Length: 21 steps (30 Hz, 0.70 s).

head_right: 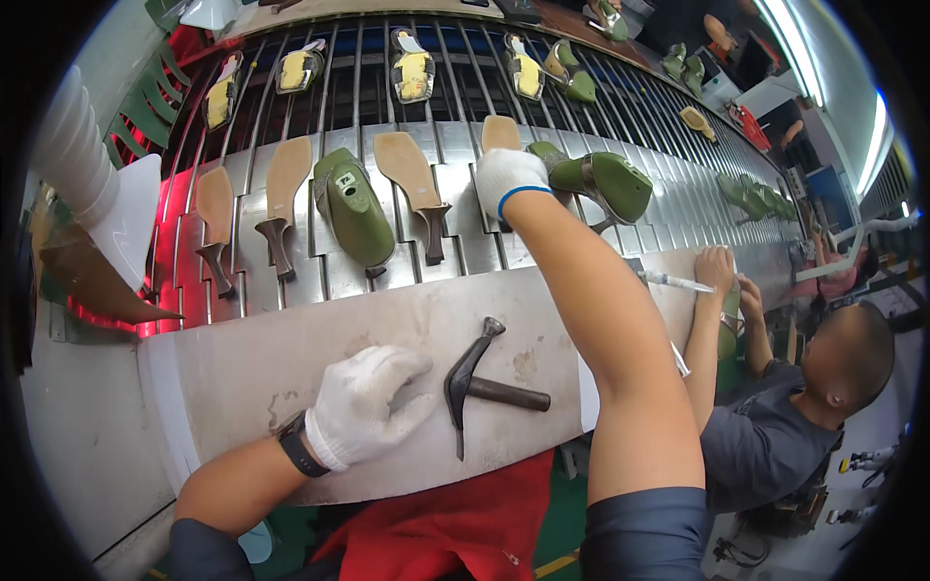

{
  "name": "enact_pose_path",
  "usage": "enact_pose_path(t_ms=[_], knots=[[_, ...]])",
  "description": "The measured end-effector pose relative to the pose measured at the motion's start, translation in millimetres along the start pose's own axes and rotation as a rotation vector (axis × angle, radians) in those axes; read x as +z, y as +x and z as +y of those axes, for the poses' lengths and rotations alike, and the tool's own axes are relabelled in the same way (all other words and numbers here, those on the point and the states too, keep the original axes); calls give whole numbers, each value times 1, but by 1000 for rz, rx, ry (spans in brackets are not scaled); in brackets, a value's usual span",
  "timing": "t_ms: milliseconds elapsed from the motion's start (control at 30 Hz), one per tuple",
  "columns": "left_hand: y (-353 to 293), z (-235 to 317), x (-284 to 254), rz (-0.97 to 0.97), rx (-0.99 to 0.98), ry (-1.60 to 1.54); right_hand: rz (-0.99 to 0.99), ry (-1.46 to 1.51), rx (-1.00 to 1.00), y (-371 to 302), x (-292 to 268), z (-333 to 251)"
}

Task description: The person aligns and presses soles onto shoe uppers mounted on shoe lasts by hand, hammers along the edges and soles using a hammer, and places the assembled shoes onto a conveyor belt.

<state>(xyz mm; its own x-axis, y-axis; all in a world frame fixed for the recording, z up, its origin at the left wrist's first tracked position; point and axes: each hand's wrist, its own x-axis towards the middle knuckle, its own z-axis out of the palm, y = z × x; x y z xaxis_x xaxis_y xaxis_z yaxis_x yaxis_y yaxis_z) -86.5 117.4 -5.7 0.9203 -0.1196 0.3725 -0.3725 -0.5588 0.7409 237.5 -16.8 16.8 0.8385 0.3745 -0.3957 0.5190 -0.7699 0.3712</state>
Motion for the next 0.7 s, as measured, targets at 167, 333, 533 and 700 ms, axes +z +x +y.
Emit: enact_pose_path(t_ms=[167, 333, 533, 700], knots=[[7, 3, -11, -77, -43, -11, 311, 168, 0, 94, 3, 114], [17, -5, -14, -98, -47, -76, 806, 1002, 285, 144, -35, 199], [26, -2, -26, -147, -99, -152, 358, 252, 244, 205, -35, 160], [28, 1, -31, -51, -137, -226, 410, 485, 545, 252, -37, 117]])
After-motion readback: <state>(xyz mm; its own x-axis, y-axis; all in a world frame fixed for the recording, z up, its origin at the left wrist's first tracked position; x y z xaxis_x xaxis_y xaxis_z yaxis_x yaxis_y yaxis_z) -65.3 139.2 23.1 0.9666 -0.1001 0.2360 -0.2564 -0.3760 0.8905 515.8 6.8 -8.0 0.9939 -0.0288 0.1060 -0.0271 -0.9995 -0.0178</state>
